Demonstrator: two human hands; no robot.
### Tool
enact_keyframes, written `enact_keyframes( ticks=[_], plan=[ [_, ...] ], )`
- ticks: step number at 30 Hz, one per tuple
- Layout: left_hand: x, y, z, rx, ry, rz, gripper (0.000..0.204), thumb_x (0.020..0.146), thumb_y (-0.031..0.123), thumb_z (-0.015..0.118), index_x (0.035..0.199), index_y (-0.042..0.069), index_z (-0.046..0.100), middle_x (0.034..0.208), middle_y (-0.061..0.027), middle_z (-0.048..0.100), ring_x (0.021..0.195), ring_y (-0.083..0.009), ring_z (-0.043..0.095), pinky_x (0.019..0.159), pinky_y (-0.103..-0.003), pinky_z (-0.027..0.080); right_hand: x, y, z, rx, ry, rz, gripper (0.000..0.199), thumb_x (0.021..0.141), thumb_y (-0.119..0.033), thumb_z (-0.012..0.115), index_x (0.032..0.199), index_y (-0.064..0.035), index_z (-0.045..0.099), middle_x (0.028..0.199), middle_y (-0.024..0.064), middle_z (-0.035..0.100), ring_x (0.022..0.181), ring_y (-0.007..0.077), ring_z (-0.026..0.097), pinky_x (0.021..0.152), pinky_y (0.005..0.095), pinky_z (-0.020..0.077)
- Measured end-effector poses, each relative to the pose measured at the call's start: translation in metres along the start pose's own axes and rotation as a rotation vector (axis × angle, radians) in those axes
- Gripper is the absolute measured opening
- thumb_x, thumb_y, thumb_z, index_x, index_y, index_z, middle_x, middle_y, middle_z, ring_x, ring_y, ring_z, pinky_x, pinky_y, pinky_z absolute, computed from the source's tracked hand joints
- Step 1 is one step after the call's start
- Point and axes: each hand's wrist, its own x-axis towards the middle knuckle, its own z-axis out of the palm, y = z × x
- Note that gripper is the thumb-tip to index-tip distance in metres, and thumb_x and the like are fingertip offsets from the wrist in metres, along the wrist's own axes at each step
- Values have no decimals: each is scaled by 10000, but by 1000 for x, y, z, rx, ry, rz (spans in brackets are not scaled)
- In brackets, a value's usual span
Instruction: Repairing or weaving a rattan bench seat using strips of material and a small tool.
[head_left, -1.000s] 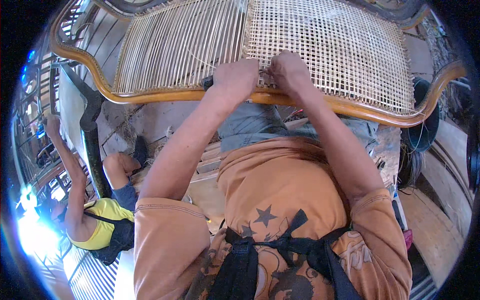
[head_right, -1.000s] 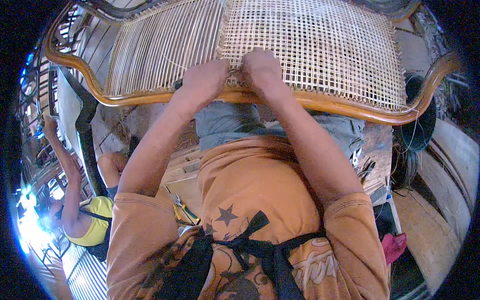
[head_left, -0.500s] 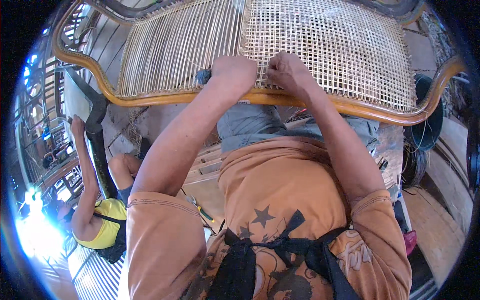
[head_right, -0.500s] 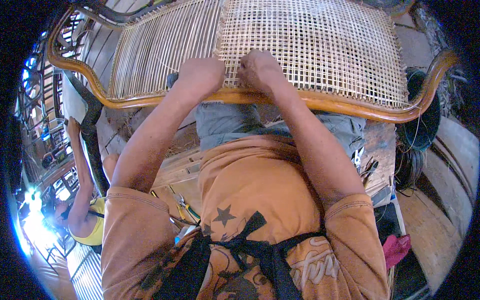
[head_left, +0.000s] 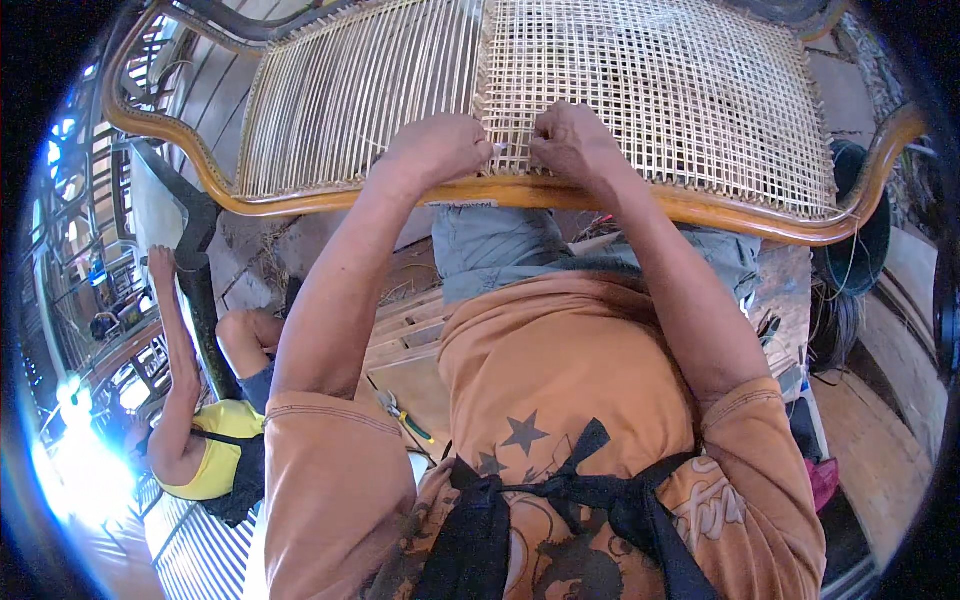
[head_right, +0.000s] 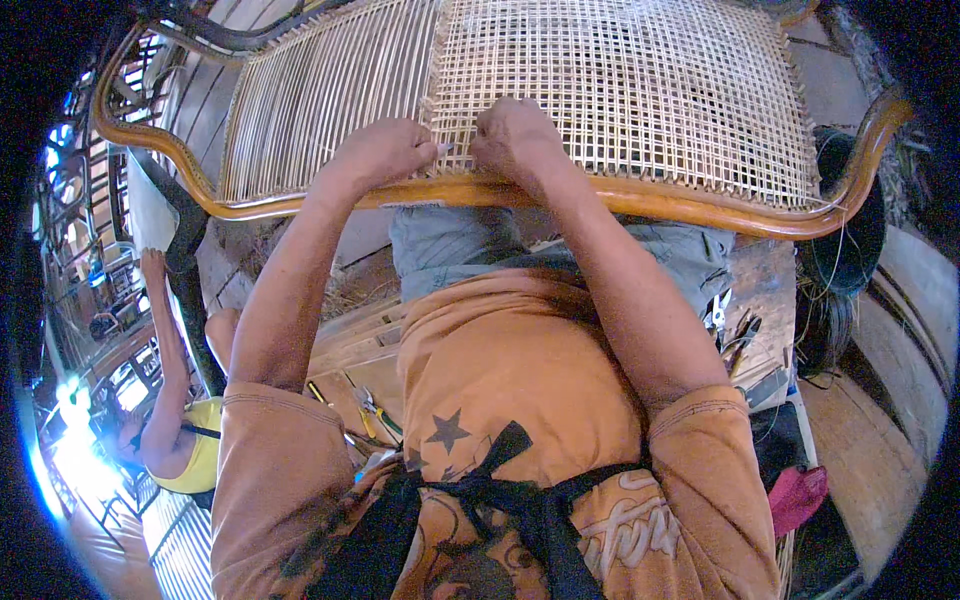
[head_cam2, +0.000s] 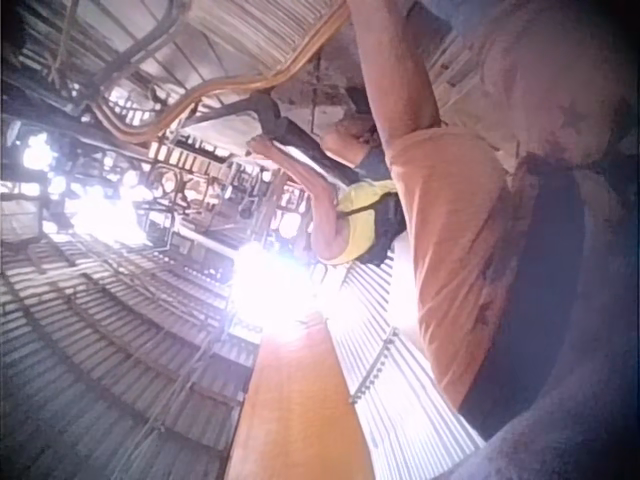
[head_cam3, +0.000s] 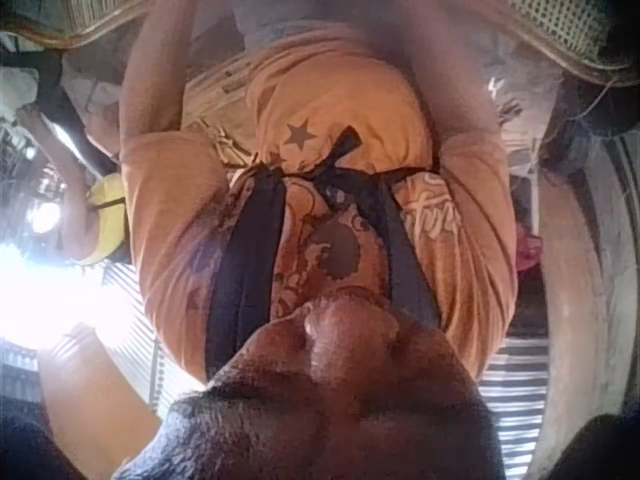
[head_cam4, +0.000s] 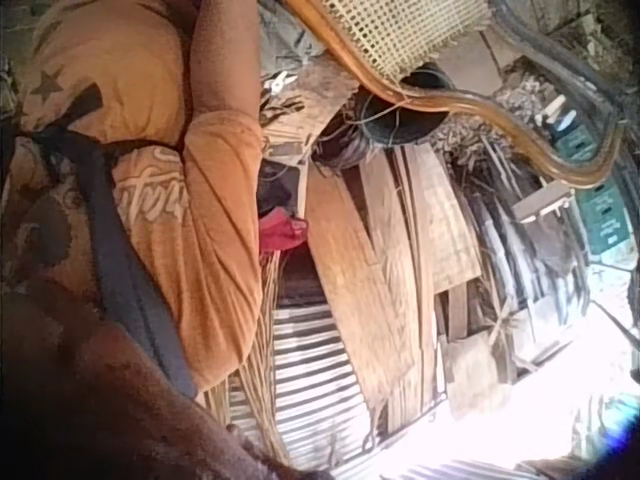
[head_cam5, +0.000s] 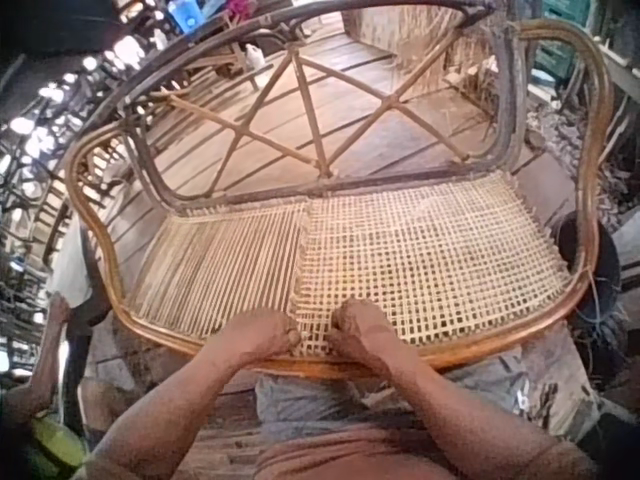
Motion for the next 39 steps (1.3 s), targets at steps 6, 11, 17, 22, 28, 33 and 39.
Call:
enact_keyframes(
  ticks=[6,11,17,22,28,33,39],
  plan=[
    [-3,-3,2,-46,24,12,342,809,363,487,816,69,661,809,-170,643,783,-352,612,720,-454,474,0,4,4,26,22,-19,189,726,-205,589,770,-41,672,784,208,632,766,362,627,737,434,501],
    [-2,-8,3,-106,5,34,375,830,409,495,824,74,663,815,-170,644,798,-348,614,727,-450,477,-1,4,1,10,26,-74,200,725,-206,585,746,-25,668,770,215,628,746,364,628,725,430,504],
    [-13,8,2,139,163,41,351,850,393,493,828,89,667,811,-146,654,770,-334,626,696,-448,493,0,6,4,4,6,-57,214,734,-218,583,778,-27,669,808,208,629,790,364,618,749,432,499],
    [-19,13,7,270,257,76,275,865,301,494,821,96,672,812,-144,659,749,-321,640,669,-435,507,-4,-9,12,-253,67,53,206,771,-237,590,897,-102,683,1020,144,606,1006,321,546,852,427,466],
    [-21,22,-10,350,217,10,224,824,232,502,843,55,639,795,-176,649,769,-334,644,654,-463,503,2,-2,17,-234,109,-5,178,758,-230,643,798,-59,665,879,169,614,846,354,586,775,412,471],
    [-10,30,-12,330,166,-42,191,792,143,503,858,40,649,837,-187,653,792,-336,648,662,-454,510,4,-8,13,-183,-10,102,216,719,-169,663,906,-63,676,1021,121,605,994,321,550,864,410,471],
    [-9,34,-11,360,79,-91,229,806,160,478,869,33,658,845,-187,657,820,-340,647,684,-458,507,-5,1,15,-140,167,-51,156,773,-187,603,783,-38,646,899,167,589,892,351,555,825,421,443]
  ],
)
